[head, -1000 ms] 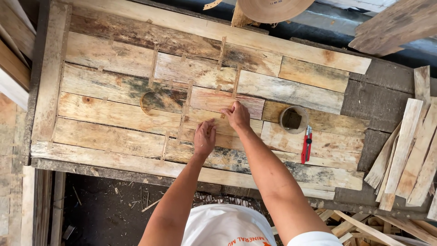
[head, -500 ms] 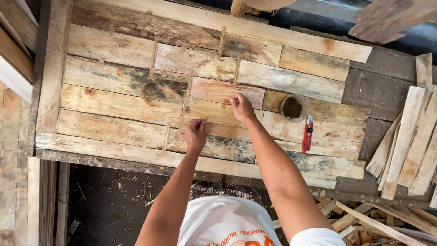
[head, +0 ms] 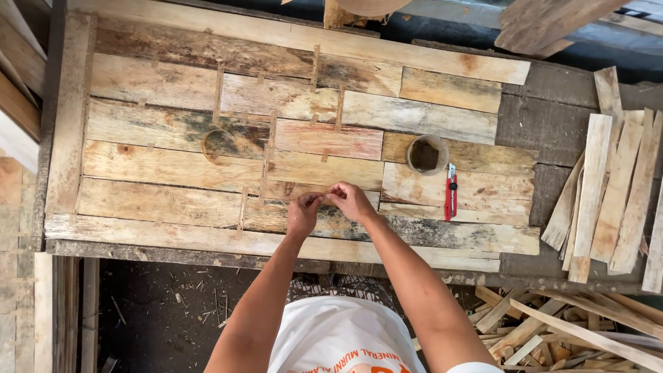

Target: Repairing or finishing a wooden surface by applying wood veneer tape to joints and trimming with a knife.

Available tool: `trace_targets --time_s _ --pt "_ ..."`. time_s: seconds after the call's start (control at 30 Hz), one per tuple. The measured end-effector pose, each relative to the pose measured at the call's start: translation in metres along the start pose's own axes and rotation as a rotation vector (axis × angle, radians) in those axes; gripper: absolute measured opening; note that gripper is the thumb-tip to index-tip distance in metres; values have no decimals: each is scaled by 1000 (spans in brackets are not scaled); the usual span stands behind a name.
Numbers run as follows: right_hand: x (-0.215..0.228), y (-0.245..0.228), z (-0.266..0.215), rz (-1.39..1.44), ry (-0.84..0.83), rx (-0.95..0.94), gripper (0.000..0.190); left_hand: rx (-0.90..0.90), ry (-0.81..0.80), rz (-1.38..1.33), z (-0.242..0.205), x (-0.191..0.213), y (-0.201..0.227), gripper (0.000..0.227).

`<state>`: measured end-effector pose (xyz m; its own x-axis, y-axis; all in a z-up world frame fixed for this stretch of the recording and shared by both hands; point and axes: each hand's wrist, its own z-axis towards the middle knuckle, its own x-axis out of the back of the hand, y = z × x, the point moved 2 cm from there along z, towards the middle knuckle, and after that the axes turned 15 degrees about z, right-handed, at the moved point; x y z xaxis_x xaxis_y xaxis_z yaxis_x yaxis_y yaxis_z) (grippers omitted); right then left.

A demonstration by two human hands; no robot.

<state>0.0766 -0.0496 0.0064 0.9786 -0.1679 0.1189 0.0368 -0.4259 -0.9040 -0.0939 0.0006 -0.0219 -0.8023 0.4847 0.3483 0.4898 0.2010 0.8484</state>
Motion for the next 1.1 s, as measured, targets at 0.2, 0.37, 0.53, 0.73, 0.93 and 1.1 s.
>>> trace_targets --time_s 0.2,0.37,0.53,0.73,0.93,1.1 --pt "7 -18 -21 -53 40 70 13 107 25 132 -9 -2 18 31" --pt "23 -19 -32 21 163 44 14 143 -52 -2 -5 -26 15 31" --pt "57 -13 -37 59 273 92 16 76 -147 -147 10 -71 13 20" --pt "105 -24 -50 149 481 129 16 56 -186 -126 23 -127 59 15" --pt "163 -22 -55 109 649 208 16 -62 -180 -136 35 -178 111 12" --pt "205 -23 -50 17 776 178 29 21 -186 90 28 -185 195 17"
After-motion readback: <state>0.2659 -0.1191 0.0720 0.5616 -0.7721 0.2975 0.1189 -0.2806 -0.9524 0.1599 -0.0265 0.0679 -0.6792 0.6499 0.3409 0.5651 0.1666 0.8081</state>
